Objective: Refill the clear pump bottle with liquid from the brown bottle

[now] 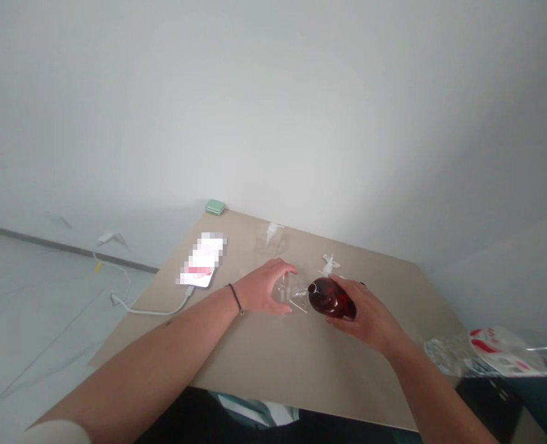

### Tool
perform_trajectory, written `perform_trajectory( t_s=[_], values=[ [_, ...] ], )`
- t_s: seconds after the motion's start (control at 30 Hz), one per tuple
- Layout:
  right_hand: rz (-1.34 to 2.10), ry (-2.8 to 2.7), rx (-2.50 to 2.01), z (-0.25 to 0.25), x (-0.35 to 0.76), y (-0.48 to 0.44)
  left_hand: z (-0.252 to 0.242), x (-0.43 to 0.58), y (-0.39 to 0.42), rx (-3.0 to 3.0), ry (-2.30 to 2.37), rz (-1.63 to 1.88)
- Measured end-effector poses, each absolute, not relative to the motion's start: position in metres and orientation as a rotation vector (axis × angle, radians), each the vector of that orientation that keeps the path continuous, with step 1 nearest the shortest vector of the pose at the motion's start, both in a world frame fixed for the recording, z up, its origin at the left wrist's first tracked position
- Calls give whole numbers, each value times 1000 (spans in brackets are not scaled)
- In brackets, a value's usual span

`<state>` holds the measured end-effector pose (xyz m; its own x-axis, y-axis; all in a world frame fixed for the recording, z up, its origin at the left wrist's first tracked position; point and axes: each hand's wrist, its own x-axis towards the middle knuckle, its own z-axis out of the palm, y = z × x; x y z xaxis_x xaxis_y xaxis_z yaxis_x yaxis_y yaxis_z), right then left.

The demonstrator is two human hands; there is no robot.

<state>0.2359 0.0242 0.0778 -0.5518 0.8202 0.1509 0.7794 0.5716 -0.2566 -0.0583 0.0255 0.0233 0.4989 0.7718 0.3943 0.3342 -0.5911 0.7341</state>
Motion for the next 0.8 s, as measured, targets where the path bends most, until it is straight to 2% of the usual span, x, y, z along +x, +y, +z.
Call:
perform_trajectory(
  t_s=[0.8],
  values=[
    [130,-2640,-1285,82,233,24,19,-58,28,2188,931,946]
  ],
)
